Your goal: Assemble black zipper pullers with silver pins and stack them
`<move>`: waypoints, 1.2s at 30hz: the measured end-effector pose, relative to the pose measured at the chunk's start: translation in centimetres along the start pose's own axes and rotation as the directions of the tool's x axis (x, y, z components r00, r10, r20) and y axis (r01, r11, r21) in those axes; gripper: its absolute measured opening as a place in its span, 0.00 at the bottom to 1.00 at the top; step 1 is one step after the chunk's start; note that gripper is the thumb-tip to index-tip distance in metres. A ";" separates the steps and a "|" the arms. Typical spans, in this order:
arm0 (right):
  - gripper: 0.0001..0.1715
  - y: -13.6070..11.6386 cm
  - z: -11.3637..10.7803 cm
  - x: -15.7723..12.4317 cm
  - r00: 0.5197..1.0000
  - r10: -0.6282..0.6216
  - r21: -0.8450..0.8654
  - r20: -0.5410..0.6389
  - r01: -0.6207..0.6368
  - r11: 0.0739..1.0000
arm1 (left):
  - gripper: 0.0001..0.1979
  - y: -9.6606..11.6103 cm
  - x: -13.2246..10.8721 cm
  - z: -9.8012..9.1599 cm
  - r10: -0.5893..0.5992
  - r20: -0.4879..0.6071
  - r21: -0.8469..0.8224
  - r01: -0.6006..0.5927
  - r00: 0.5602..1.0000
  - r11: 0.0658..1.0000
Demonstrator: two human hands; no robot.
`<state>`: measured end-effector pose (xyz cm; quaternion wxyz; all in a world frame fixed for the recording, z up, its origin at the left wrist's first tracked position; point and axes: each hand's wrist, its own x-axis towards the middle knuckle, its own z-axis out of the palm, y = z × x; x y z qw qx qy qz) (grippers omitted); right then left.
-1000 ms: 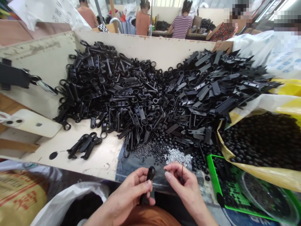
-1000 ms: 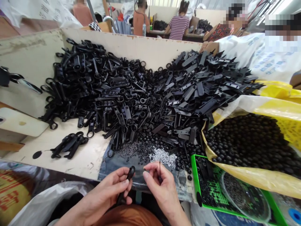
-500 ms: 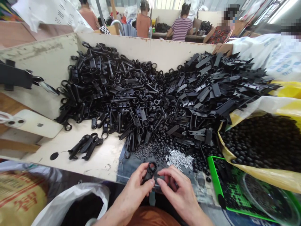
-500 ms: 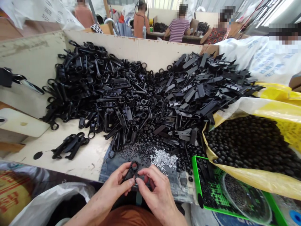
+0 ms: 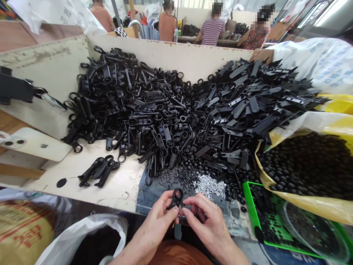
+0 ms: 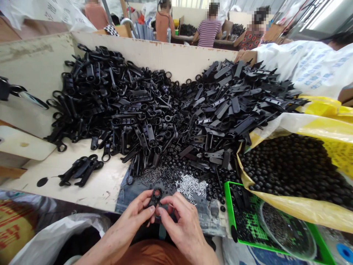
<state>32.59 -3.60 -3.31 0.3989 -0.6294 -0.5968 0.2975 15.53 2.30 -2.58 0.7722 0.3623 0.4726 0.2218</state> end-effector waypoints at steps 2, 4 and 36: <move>0.06 0.1 0.0 0.0 1.000 0.006 0.001 0.003 -0.006 1.000 | 0.27 -0.2 0.1 -0.1 0.002 0.018 0.015 -0.002 1.000 1.000; 0.06 0.1 -0.1 0.0 1.000 0.009 0.001 0.002 -0.009 1.000 | 0.29 -0.4 0.2 -0.1 0.012 0.018 0.037 -0.013 1.000 0.999; 0.05 -0.2 0.2 0.4 0.995 -0.095 -0.080 0.014 0.096 0.992 | 0.10 0.0 0.0 -0.2 0.038 0.022 0.311 -0.043 0.999 0.949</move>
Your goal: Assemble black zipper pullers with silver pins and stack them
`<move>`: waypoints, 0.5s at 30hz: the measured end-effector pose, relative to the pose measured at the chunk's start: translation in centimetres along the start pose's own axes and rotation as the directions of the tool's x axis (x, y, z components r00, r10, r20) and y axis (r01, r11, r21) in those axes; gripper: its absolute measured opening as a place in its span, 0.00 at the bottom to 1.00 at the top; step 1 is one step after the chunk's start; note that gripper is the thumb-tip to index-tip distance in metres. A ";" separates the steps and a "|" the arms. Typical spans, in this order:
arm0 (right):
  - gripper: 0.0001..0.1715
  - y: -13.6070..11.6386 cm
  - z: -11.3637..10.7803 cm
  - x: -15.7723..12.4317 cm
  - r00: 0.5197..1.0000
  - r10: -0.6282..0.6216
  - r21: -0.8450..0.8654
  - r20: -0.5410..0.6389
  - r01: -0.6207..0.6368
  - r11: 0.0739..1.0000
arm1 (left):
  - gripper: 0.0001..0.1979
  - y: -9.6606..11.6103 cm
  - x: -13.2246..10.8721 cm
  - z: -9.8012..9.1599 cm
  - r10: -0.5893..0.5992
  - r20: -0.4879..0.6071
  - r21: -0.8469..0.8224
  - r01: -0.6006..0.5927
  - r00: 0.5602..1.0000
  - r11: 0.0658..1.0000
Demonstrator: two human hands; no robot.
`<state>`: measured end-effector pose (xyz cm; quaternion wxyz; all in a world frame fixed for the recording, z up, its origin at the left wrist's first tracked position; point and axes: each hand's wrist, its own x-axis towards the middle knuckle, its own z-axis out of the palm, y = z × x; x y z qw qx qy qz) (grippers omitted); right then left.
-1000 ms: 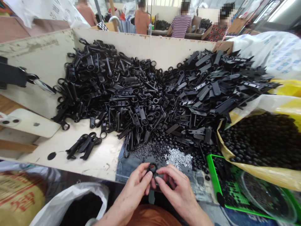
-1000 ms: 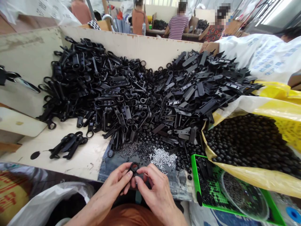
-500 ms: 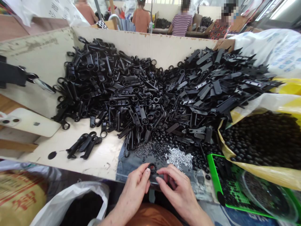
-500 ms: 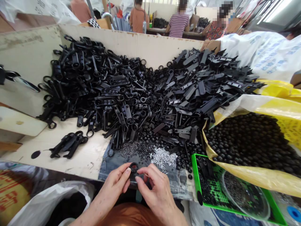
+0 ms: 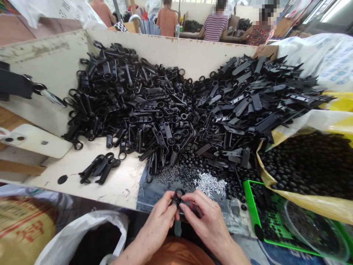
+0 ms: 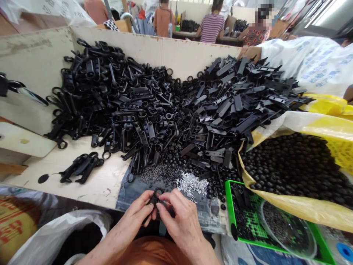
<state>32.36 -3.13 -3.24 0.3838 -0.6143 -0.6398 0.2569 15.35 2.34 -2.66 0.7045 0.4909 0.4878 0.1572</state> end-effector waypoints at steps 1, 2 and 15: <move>0.05 -0.1 0.0 0.1 1.000 -0.001 -0.010 -0.008 0.000 1.000 | 0.10 -0.1 -0.1 0.0 0.010 -0.009 0.032 -0.010 1.000 0.999; 0.05 -0.1 0.1 0.1 1.000 0.005 -0.019 -0.015 -0.005 1.000 | 0.11 -0.2 -0.2 -0.1 0.018 -0.022 0.063 -0.016 1.000 0.998; 0.14 -0.9 0.4 0.0 0.997 0.079 -0.087 -0.021 -0.081 0.993 | 0.15 0.1 -0.9 0.4 0.076 -0.091 0.165 -0.060 0.993 0.984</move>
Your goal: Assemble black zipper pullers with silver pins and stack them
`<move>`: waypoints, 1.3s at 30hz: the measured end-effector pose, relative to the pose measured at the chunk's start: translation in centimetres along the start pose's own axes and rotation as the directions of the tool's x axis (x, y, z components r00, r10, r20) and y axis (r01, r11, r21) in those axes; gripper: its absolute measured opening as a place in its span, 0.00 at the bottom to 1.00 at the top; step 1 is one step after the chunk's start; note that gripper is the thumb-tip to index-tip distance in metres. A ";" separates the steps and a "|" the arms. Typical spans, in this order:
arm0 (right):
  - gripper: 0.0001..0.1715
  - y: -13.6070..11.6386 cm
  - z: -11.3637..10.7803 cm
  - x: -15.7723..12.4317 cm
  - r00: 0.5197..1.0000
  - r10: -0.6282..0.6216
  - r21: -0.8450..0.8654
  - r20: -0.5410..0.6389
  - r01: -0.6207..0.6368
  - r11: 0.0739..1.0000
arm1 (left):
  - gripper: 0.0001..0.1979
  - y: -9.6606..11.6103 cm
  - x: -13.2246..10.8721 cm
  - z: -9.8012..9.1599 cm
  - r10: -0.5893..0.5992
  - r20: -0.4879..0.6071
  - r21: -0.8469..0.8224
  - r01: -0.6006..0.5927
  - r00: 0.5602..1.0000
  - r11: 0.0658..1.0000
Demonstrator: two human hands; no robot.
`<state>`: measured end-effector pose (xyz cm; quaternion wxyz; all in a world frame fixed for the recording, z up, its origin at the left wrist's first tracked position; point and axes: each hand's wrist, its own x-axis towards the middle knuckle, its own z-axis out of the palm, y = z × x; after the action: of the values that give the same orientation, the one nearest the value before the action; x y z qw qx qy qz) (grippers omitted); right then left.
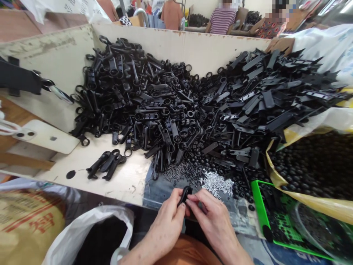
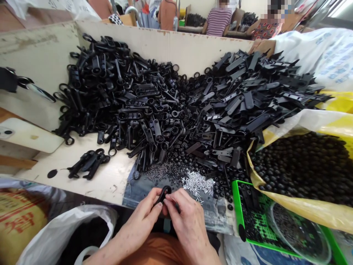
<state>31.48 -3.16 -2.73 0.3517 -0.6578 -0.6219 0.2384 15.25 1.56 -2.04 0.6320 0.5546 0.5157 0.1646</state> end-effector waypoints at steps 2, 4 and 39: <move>0.15 -0.1 0.1 -0.2 1.000 0.007 0.001 0.016 -0.007 1.000 | 0.14 0.1 0.1 -0.1 0.018 0.002 0.008 -0.018 1.000 1.000; 0.14 -0.1 0.1 -0.3 0.999 0.014 0.010 0.042 -0.014 1.000 | 0.11 0.2 0.2 -0.1 0.035 -0.008 0.011 -0.035 0.999 0.999; 0.24 0.1 -0.4 -0.8 0.961 -0.196 -0.468 0.196 0.268 0.842 | 0.18 -2.4 2.4 -0.2 0.042 -0.052 -0.133 -0.049 0.998 0.990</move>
<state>31.76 -3.98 -2.59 0.1552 -0.6266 -0.7601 0.0744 15.15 2.74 -5.25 0.6510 0.5183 0.5061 0.2267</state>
